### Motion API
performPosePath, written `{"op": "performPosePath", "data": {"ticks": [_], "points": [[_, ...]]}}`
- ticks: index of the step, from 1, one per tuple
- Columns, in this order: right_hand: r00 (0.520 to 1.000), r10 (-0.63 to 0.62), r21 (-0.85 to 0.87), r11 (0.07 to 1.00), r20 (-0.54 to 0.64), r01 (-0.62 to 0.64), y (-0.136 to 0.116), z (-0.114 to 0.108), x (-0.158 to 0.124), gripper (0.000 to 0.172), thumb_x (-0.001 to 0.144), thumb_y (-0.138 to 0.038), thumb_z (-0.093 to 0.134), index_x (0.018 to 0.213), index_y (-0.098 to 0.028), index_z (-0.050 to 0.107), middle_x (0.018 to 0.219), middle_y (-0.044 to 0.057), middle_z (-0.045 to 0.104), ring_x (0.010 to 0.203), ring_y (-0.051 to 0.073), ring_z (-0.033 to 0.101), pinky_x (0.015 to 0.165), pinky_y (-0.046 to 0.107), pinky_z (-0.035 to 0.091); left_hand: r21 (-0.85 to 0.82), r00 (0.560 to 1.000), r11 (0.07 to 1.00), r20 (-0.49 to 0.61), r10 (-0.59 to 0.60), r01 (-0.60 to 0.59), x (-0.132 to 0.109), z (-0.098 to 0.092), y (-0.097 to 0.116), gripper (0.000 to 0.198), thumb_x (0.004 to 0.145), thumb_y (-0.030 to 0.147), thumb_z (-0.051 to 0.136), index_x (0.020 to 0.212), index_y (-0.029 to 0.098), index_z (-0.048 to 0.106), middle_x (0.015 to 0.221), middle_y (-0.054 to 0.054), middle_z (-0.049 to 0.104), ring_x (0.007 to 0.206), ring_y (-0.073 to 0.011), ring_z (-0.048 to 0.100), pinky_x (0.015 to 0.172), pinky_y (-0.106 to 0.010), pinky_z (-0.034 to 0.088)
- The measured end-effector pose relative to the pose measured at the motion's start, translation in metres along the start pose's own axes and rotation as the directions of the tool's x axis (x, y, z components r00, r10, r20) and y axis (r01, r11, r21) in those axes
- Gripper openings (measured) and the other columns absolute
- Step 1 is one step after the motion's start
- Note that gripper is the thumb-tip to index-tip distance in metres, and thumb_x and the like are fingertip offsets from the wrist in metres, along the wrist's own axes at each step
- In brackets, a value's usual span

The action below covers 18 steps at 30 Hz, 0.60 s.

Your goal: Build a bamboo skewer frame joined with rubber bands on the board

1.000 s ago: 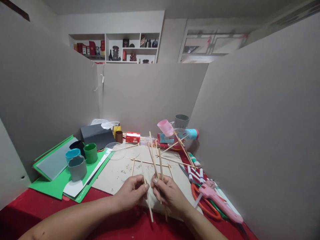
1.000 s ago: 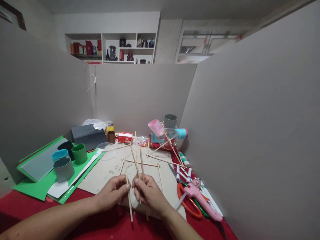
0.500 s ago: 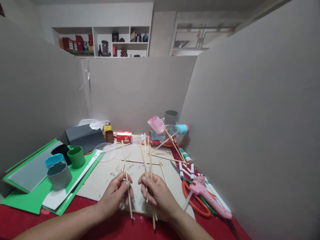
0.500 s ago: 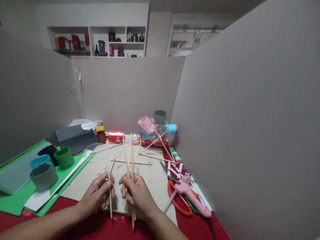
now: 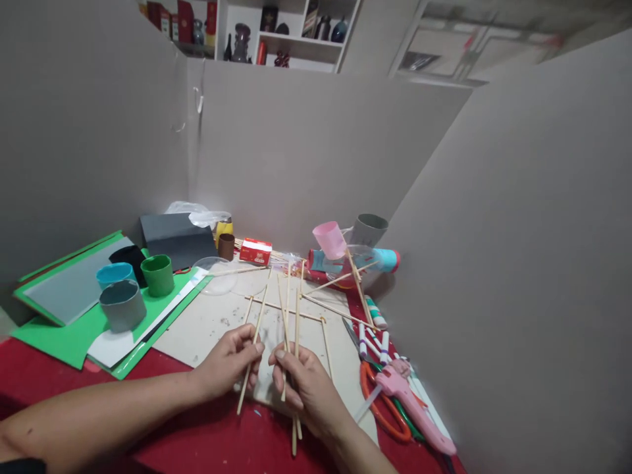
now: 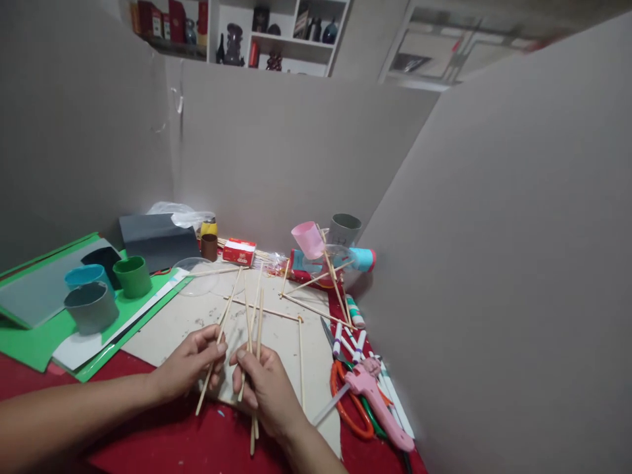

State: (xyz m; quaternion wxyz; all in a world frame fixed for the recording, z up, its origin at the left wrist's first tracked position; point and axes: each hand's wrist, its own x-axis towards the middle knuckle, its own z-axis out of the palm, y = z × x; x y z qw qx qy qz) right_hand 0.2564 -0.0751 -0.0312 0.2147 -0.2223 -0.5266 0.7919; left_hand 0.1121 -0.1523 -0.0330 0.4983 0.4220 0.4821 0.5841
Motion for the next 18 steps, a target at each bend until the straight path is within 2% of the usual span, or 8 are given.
{"op": "performPosePath", "data": {"ticks": [5,9,13,18], "points": [[0.998,0.030,-0.011,1.000,0.054,-0.029,0.013,0.002,0.002,0.032,0.084,-0.045,0.063,0.078,-0.014,0.058,0.046,-0.005,0.052,0.030,0.001,0.021,0.033,0.017,0.010,-0.260,0.990,0.957,0.074,-0.117,0.132,-0.001,0.002,0.003,0.034,0.081,0.050,0.060,0.078,0.021,0.043,0.048,0.011,0.037,0.033,-0.0023,0.017,0.033,-0.014,0.013],[0.996,0.043,-0.009,0.999,0.080,-0.043,0.018,0.008,0.005,0.037,0.084,-0.046,0.063,0.068,-0.014,0.056,0.042,-0.006,0.047,0.030,0.000,0.017,0.034,0.018,0.008,-0.332,0.983,0.928,0.120,-0.136,0.169,-0.002,0.000,0.004,0.031,0.080,0.046,0.063,0.082,0.019,0.048,0.045,0.012,0.032,0.035,-0.0025,0.013,0.034,-0.015,0.010],[0.995,0.072,-0.029,0.997,0.068,-0.070,0.015,0.016,0.006,0.040,0.082,-0.046,0.066,0.061,-0.014,0.054,0.041,-0.006,0.045,0.031,0.000,0.017,0.034,0.018,0.006,-0.355,0.979,0.912,0.082,-0.187,0.204,0.000,-0.003,0.004,0.035,0.072,0.041,0.073,0.083,0.019,0.048,0.042,0.013,0.033,0.033,-0.0019,0.018,0.034,-0.014,0.013],[0.994,0.089,0.014,0.996,0.071,-0.090,0.015,0.020,0.005,0.035,0.079,-0.043,0.069,0.066,-0.013,0.056,0.043,-0.005,0.050,0.029,0.000,0.019,0.032,0.017,0.008,-0.375,0.961,0.885,0.108,-0.253,0.275,0.004,-0.005,0.003,0.042,0.064,0.038,0.079,0.085,0.018,0.048,0.048,0.007,0.051,0.036,-0.0063,0.044,0.037,-0.014,0.024]]}}
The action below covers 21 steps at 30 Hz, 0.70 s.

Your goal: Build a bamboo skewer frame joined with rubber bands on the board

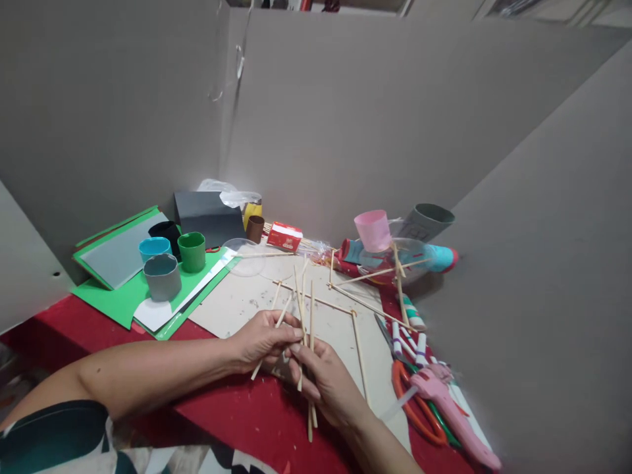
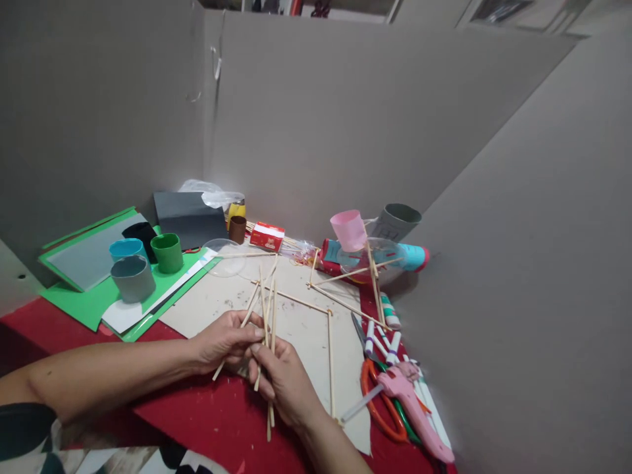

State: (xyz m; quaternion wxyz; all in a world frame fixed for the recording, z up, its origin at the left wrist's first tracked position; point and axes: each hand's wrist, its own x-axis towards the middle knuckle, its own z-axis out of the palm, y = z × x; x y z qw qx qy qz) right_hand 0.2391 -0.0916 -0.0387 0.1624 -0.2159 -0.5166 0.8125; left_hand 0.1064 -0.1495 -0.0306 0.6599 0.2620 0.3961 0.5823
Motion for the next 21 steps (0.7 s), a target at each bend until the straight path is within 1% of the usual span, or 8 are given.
{"op": "performPosePath", "data": {"ticks": [2,5,6,10,15,17,19,21], "points": [[1.000,0.006,0.015,1.000,-0.003,-0.006,0.0010,-0.0005,0.0003,0.034,0.078,-0.042,0.069,0.066,-0.013,0.057,0.043,-0.005,0.051,0.029,-0.001,0.019,0.031,0.016,0.008,-0.001,1.000,1.000,0.005,-0.011,0.011,0.0002,-0.0002,0.0000,0.043,0.063,0.037,0.079,0.085,0.018,0.048,0.046,0.007,0.051,0.034,-0.0054,0.042,0.037,-0.013,0.022],[1.000,0.010,0.035,0.999,-0.019,-0.009,0.0016,-0.0017,0.0008,0.032,0.078,-0.039,0.071,0.067,-0.013,0.057,0.044,-0.004,0.054,0.028,-0.001,0.021,0.030,0.015,0.010,-0.003,1.000,1.000,-0.004,-0.028,0.028,-0.0006,-0.0001,0.0010,0.041,0.063,0.038,0.079,0.083,0.018,0.049,0.041,0.010,0.043,0.030,-0.0009,0.025,0.036,-0.014,0.014],[1.000,0.013,0.042,0.999,-0.022,-0.012,0.0017,-0.0022,0.0009,0.030,0.077,-0.038,0.071,0.068,-0.013,0.058,0.045,-0.004,0.055,0.027,-0.001,0.021,0.030,0.014,0.011,-0.002,0.999,0.999,-0.003,-0.033,0.033,-0.0010,0.0001,0.0015,0.041,0.063,0.038,0.079,0.083,0.018,0.050,0.041,0.010,0.043,0.030,-0.0008,0.024,0.036,-0.014,0.013],[0.999,0.039,0.049,0.998,-0.012,-0.039,0.0022,-0.0050,-0.0008,0.027,0.079,-0.037,0.069,0.073,-0.012,0.061,0.045,-0.003,0.056,0.027,0.000,0.023,0.029,0.014,0.013,0.019,0.999,0.999,0.009,-0.035,0.035,-0.0015,0.0011,0.0022,0.042,0.061,0.040,0.080,0.083,0.017,0.051,0.045,0.007,0.048,0.032,-0.0030,0.033,0.036,-0.015,0.014],[0.991,0.109,0.004,0.994,0.071,-0.110,0.0023,-0.0046,-0.0062,0.026,0.079,-0.036,0.067,0.072,-0.011,0.061,0.048,0.000,0.060,0.025,0.000,0.026,0.028,0.014,0.011,0.044,0.998,0.999,0.049,-0.024,0.022,0.0001,0.0012,0.0006,0.042,0.061,0.043,0.080,0.078,0.016,0.052,0.046,0.008,0.046,0.033,-0.0010,0.024,0.035,-0.017,0.012],[0.985,0.137,-0.019,0.991,0.104,-0.136,0.0030,-0.0029,-0.0071,0.027,0.078,-0.037,0.067,0.070,-0.012,0.060,0.049,0.001,0.061,0.025,0.001,0.028,0.027,0.015,0.011,0.066,0.999,0.998,0.049,-0.023,0.020,0.0011,0.0001,-0.0002,0.039,0.063,0.042,0.079,0.077,0.016,0.053,0.045,0.009,0.043,0.033,-0.0013,0.021,0.035,-0.018,0.011],[0.981,0.152,-0.046,0.988,0.119,-0.147,0.0048,-0.0019,-0.0065,0.029,0.078,-0.037,0.066,0.065,-0.012,0.059,0.047,0.000,0.059,0.025,0.001,0.030,0.026,0.015,0.012,0.090,0.998,0.996,0.054,-0.025,0.020,0.0023,-0.0017,-0.0010,0.036,0.066,0.041,0.077,0.072,0.016,0.052,0.042,0.010,0.037,0.034,-0.0019,0.019,0.035,-0.019,0.009],[0.981,0.153,-0.065,0.987,0.123,-0.146,0.0072,-0.0024,-0.0050,0.033,0.079,-0.036,0.065,0.059,-0.011,0.058,0.044,0.000,0.056,0.025,0.002,0.032,0.026,0.014,0.014,0.100,0.998,0.995,0.058,-0.024,0.018,0.0036,-0.0037,-0.0019,0.034,0.068,0.039,0.075,0.069,0.017,0.049,0.041,0.010,0.036,0.034,-0.0023,0.019,0.035,-0.020,0.008]]}}
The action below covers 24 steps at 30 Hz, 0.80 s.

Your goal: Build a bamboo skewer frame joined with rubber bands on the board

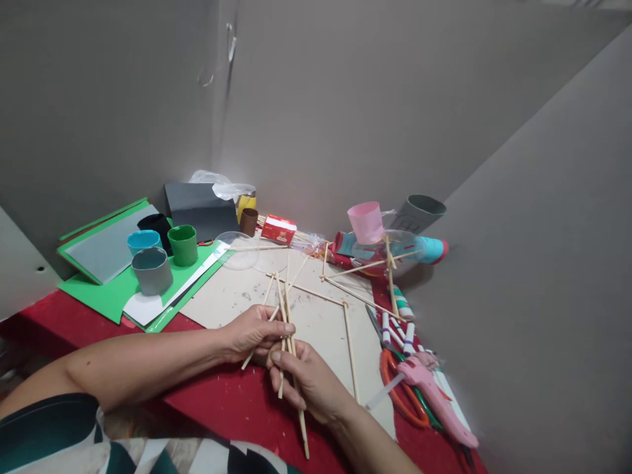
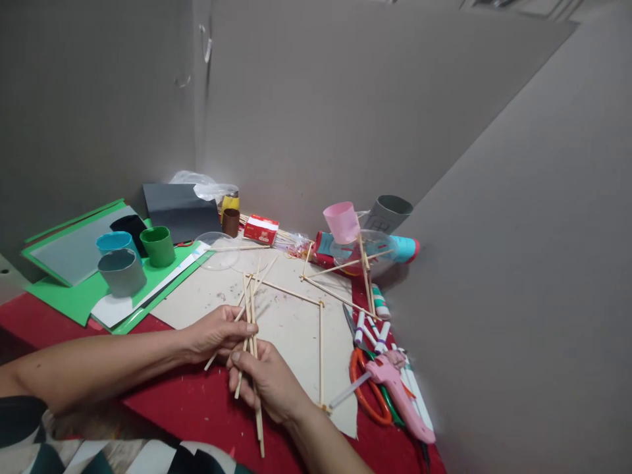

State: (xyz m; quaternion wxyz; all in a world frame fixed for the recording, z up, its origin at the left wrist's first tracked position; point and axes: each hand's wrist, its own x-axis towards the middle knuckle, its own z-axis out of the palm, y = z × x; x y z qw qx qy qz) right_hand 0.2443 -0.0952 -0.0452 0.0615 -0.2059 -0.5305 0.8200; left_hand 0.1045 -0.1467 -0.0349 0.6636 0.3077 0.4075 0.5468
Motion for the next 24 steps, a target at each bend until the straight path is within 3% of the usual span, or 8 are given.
{"op": "performPosePath", "data": {"ticks": [3,8,14,19,24], "points": [[1.000,-0.002,0.034,0.999,0.010,0.001,0.002,-0.003,0.001,0.027,0.078,-0.033,0.065,0.062,-0.011,0.060,0.047,0.002,0.060,0.026,0.003,0.037,0.025,0.014,0.019,-0.002,1.000,1.000,-0.013,0.011,-0.011,0.001,-0.001,-0.001,0.033,0.069,0.038,0.075,0.070,0.018,0.048,0.042,0.009,0.039,0.035,-0.0025,0.018,0.035,-0.019,0.009],[0.998,0.035,0.125,0.991,0.060,-0.043,-0.002,-0.005,-0.004,0.021,0.074,-0.030,0.068,0.069,-0.011,0.061,0.051,0.004,0.065,0.025,0.004,0.036,0.024,0.014,0.026,-0.030,0.998,0.998,-0.035,0.054,-0.056,-0.002,0.001,0.007,0.035,0.072,0.038,0.073,0.068,0.019,0.044,0.040,0.013,0.027,0.034,-0.0022,0.013,0.035,-0.019,0.008],[0.985,0.092,0.118,0.987,0.146,-0.109,-0.008,-0.006,-0.010,0.017,0.071,-0.026,0.065,0.065,-0.011,0.060,0.054,0.007,0.068,0.022,0.003,0.030,0.023,0.014,0.023,-0.051,0.970,0.982,-0.171,0.170,-0.181,-0.002,-0.001,0.027,0.040,0.068,0.037,0.077,0.066,0.017,0.042,0.046,0.012,0.028,0.037,0.0000,0.015,0.035,-0.016,0.010],[0.966,0.136,0.055,0.987,0.220,-0.151,-0.007,-0.012,-0.009,0.012,0.067,-0.022,0.064,0.066,-0.009,0.063,0.055,0.008,0.069,0.024,0.004,0.037,0.024,0.014,0.024,-0.124,0.936,0.966,-0.303,0.182,-0.228,0.003,-0.009,0.041,0.045,0.059,0.036,0.082,0.067,0.017,0.043,0.046,0.013,0.027,0.037,0.0007,0.016,0.034,-0.013,0.011],[0.969,0.141,0.033,0.988,0.202,-0.151,-0.009,-0.016,-0.007,0.013,0.069,-0.023,0.065,0.070,-0.010,0.062,0.058,0.008,0.070,0.025,0.004,0.041,0.025,0.013,0.025,-0.195,0.920,0.951,-0.358,0.157,-0.238,0.007,-0.014,0.046,0.045,0.058,0.033,0.083,0.066,0.016,0.042,0.048,0.012,0.034,0.035,0.0016,0.019,0.032,-0.012,0.013]]}}
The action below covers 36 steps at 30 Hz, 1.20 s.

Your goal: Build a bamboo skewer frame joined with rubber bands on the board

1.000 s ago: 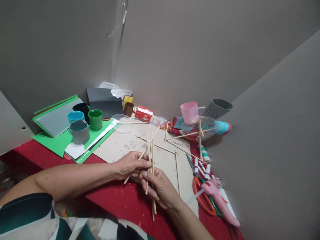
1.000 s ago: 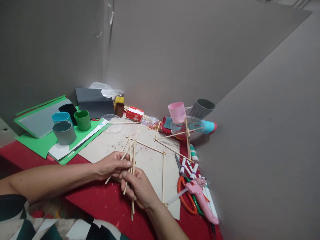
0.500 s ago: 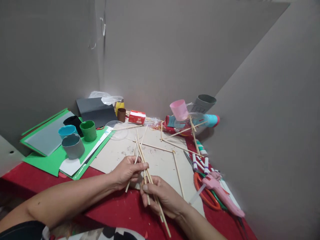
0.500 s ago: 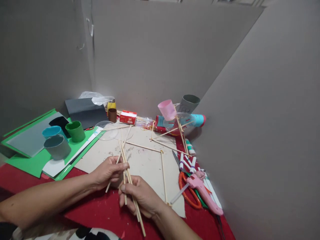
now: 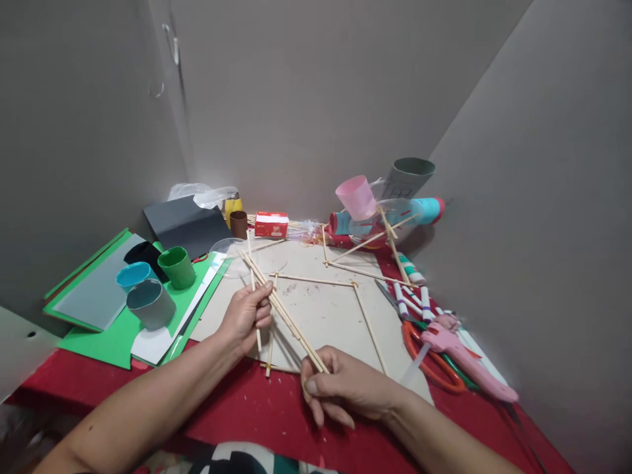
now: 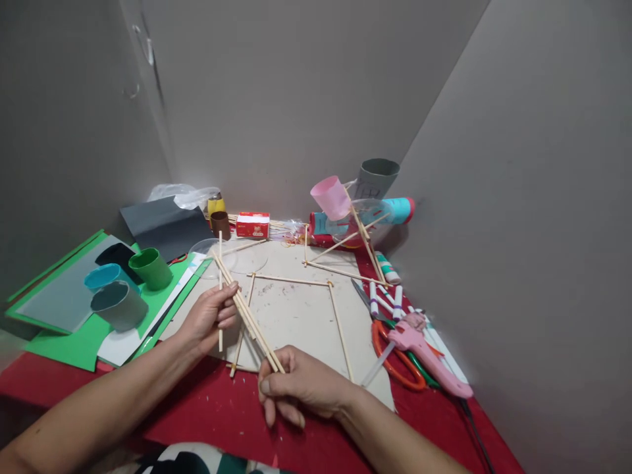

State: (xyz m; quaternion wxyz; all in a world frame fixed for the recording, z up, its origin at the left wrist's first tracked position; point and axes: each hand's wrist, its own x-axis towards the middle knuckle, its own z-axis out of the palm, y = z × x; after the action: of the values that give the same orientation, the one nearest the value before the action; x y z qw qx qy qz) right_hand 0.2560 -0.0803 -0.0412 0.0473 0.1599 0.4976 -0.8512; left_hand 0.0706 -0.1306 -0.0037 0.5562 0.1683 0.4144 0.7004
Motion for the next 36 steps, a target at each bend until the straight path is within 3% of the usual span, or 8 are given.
{"op": "performPosePath", "data": {"ticks": [5,11,16,20,22,25,29,36], "points": [[1.000,-0.019,0.032,0.999,0.025,0.018,-0.004,0.003,-0.002,0.010,0.069,-0.021,0.063,0.068,-0.011,0.061,0.058,0.007,0.070,0.025,0.005,0.042,0.025,0.012,0.028,-0.023,0.998,1.000,-0.058,0.013,-0.014,0.006,-0.004,-0.002,0.037,0.067,0.028,0.078,0.070,0.016,0.043,0.052,0.010,0.039,0.034,0.0015,0.023,0.032,-0.012,0.016],[0.993,-0.043,0.326,0.945,0.108,0.006,-0.001,0.015,-0.006,0.010,0.069,-0.022,0.060,0.067,-0.013,0.060,0.051,0.006,0.066,0.024,0.005,0.035,0.024,0.014,0.033,-0.059,0.977,0.997,-0.203,-0.067,0.056,0.023,-0.017,0.001,0.020,0.083,0.018,0.060,0.072,0.014,0.044,0.052,0.008,0.040,0.033,0.0015,0.022,0.031,-0.012,0.015],[0.971,-0.078,0.386,0.922,0.227,-0.016,0.002,0.020,-0.010,0.009,0.068,-0.020,0.056,0.066,-0.012,0.061,0.052,0.008,0.066,0.023,0.007,0.038,0.023,0.016,0.034,0.016,0.959,0.994,-0.264,-0.104,0.112,0.031,-0.024,-0.001,0.018,0.083,0.016,0.060,0.072,0.014,0.045,0.052,0.008,0.041,0.032,0.0018,0.021,0.031,-0.011,0.014],[0.945,-0.116,0.364,0.931,0.305,-0.003,-0.002,0.019,-0.015,0.010,0.068,-0.020,0.057,0.067,-0.011,0.061,0.059,0.010,0.069,0.026,0.008,0.046,0.024,0.014,0.033,0.083,0.958,0.993,-0.281,-0.060,0.087,0.031,-0.024,-0.005,0.015,0.080,0.015,0.060,0.072,0.013,0.048,0.053,0.006,0.045,0.032,0.0020,0.020,0.031,-0.011,0.014],[0.951,-0.166,0.362,0.930,0.261,0.063,-0.004,0.018,-0.015,0.008,0.068,-0.020,0.058,0.067,-0.012,0.059,0.064,0.011,0.070,0.030,0.008,0.050,0.025,0.014,0.033,0.107,0.957,0.993,-0.289,-0.022,0.055,0.029,-0.023,-0.005,0.016,0.078,0.016,0.062,0.071,0.013,0.048,0.053,0.006,0.046,0.032,0.0019,0.020,0.030,-0.011,0.014],[0.964,-0.260,0.363,0.904,0.052,0.225,-0.009,0.017,-0.013,0.007,0.069,-0.018,0.061,0.066,-0.013,0.057,0.069,0.008,0.069,0.035,0.007,0.049,0.027,0.013,0.033,0.127,0.954,0.992,-0.294,0.056,-0.019,0.024,-0.019,-0.002,0.017,0.074,0.017,0.065,0.073,0.014,0.049,0.054,0.006,0.048,0.032,0.0014,0.021,0.030,-0.012,0.014],[0.915,-0.345,0.331,0.856,-0.208,0.397,-0.016,0.014,-0.009,0.014,0.068,-0.017,0.065,0.062,-0.015,0.053,0.060,-0.001,0.057,0.039,0.003,0.036,0.032,0.013,0.031,0.130,0.956,0.988,-0.270,0.111,-0.078,0.012,-0.009,0.005,0.022,0.067,0.021,0.071,0.073,0.013,0.051,0.054,0.007,0.049,0.033,0.0017,0.021,0.031,-0.012,0.015],[0.889,-0.326,0.304,0.854,-0.321,0.423,-0.020,0.012,-0.007,0.021,0.068,-0.019,0.069,0.085,-0.017,0.058,0.063,-0.004,0.054,0.044,0.004,0.035,0.038,0.015,0.029,0.198,0.988,0.977,-0.116,0.105,-0.081,-0.006,0.015,0.008,0.035,0.062,0.030,0.078,0.070,0.014,0.047,0.060,0.005,0.055,0.034,0.0028,0.023,0.032,-0.012,0.015]]}}
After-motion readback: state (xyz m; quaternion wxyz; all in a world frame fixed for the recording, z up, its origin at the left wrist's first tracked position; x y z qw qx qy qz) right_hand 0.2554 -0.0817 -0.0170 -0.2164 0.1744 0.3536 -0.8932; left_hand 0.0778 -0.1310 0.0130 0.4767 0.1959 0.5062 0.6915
